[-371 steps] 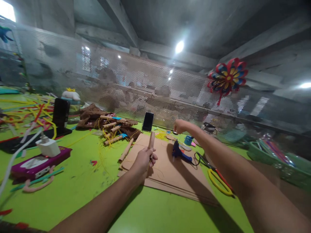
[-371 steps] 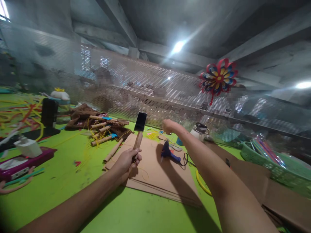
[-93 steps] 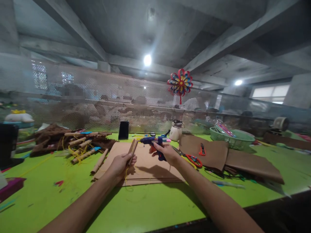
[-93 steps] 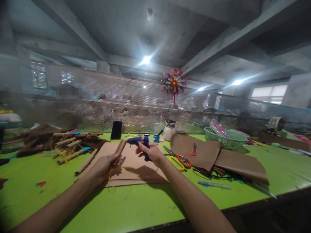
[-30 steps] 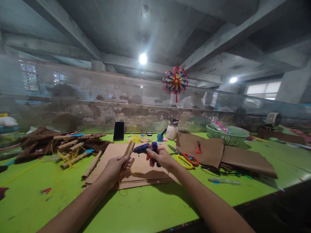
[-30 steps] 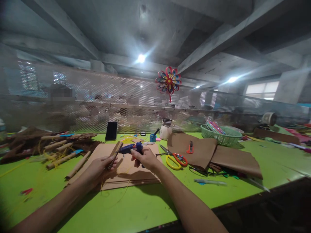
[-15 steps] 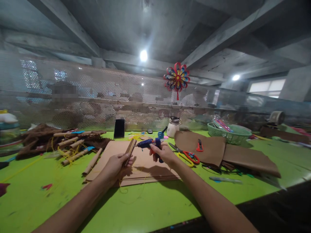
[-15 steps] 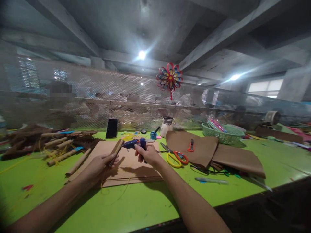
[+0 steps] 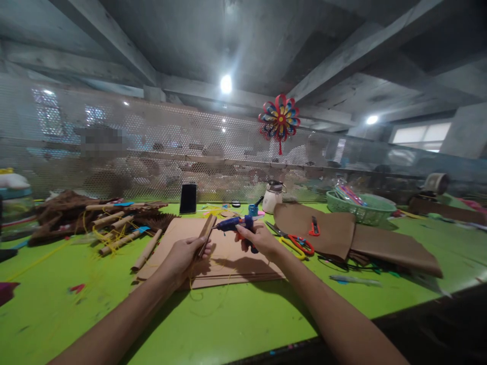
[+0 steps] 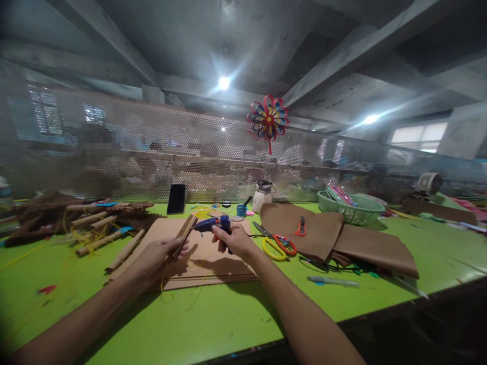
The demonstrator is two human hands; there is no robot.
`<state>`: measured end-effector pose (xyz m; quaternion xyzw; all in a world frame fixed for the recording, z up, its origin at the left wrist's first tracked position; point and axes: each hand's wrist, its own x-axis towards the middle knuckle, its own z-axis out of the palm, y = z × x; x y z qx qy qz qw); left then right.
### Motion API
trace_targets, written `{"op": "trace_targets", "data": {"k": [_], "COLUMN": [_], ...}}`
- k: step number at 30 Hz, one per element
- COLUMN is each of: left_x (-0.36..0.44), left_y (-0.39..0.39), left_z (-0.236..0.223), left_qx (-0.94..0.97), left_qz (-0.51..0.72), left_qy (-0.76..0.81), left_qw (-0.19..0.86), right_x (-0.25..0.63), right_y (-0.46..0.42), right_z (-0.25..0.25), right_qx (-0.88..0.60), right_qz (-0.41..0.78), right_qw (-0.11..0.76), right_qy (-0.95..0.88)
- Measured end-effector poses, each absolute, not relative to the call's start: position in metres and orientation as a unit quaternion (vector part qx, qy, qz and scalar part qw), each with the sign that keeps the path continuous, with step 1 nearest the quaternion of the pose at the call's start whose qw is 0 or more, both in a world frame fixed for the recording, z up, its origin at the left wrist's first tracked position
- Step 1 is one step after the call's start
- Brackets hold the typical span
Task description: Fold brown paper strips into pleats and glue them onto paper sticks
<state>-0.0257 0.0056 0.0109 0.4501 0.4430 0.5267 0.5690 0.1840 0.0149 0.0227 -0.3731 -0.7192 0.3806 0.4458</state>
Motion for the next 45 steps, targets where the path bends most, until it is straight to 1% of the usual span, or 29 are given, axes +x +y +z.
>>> {"op": "trace_targets", "data": {"k": [9,15,27,36,45], "left_x": [-0.025,-0.026,-0.029,-0.025,-0.032], "left_y": [0.005,0.006,0.008,-0.001,0.007], "left_z": [0.012,0.013,0.011,0.021,0.010], "left_qx": [0.448,0.425,0.428,0.421,0.447], "left_qz": [0.518,0.536,0.537,0.543,0.543], "left_qy": [0.460,0.445,0.442,0.445,0.433], "left_qw": [0.565,0.578,0.576,0.575,0.564], "right_x": [0.184,0.181,0.183,0.184,0.179], "right_y": [0.013,0.006,0.012,0.011,0.010], "right_z": [0.025,0.031,0.025,0.025,0.027], "right_qx": [-0.377,-0.389,-0.379,-0.373,-0.378], "right_qz": [0.376,0.370,0.359,0.356,0.357], "right_qw": [0.444,0.438,0.461,0.467,0.471], "right_qy": [-0.721,-0.721,-0.718,-0.719,-0.713]}}
